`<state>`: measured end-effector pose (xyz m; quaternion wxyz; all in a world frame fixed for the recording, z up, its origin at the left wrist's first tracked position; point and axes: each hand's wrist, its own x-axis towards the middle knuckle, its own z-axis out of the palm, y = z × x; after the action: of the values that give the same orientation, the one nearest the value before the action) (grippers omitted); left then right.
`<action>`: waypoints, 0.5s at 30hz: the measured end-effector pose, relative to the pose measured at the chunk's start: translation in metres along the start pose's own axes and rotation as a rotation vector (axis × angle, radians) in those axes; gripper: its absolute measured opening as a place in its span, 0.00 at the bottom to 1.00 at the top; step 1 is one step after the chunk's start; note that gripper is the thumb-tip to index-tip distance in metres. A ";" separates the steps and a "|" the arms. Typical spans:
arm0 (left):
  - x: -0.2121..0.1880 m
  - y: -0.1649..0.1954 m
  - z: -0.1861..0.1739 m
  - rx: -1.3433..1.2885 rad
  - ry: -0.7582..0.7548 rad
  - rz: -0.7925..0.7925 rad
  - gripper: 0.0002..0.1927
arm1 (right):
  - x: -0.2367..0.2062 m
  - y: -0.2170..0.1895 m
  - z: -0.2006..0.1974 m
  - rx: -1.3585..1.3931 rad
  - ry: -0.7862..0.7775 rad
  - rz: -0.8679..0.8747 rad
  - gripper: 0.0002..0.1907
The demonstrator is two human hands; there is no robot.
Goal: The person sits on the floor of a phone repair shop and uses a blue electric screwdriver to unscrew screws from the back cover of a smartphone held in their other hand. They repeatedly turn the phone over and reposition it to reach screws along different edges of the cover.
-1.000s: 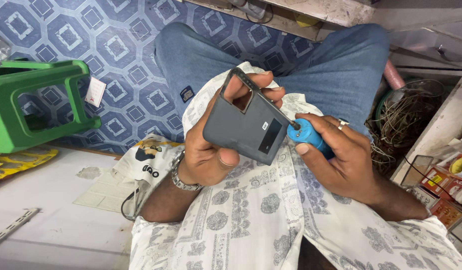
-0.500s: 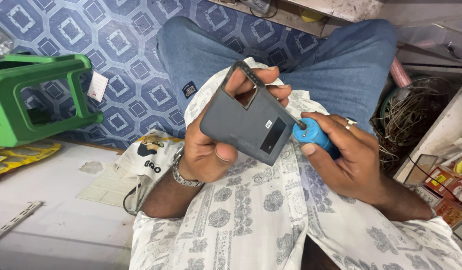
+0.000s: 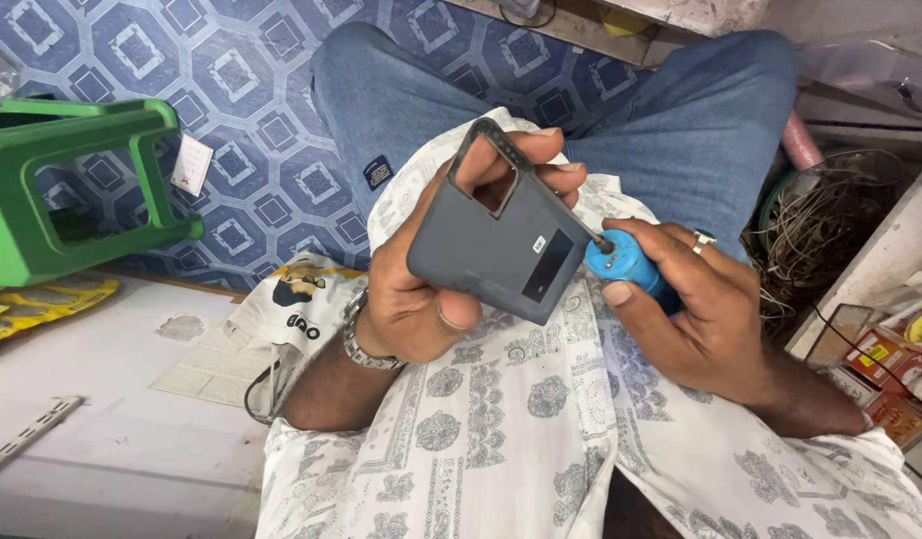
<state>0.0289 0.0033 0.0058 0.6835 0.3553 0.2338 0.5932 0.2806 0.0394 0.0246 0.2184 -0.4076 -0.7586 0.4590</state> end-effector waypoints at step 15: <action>-0.001 -0.007 -0.003 0.065 -0.044 0.049 0.41 | 0.003 -0.002 -0.001 -0.022 0.016 -0.025 0.21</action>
<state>0.0307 0.0026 -0.0019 0.6619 0.3960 0.2288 0.5939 0.2788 0.0414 0.0265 0.2256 -0.4044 -0.7669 0.4444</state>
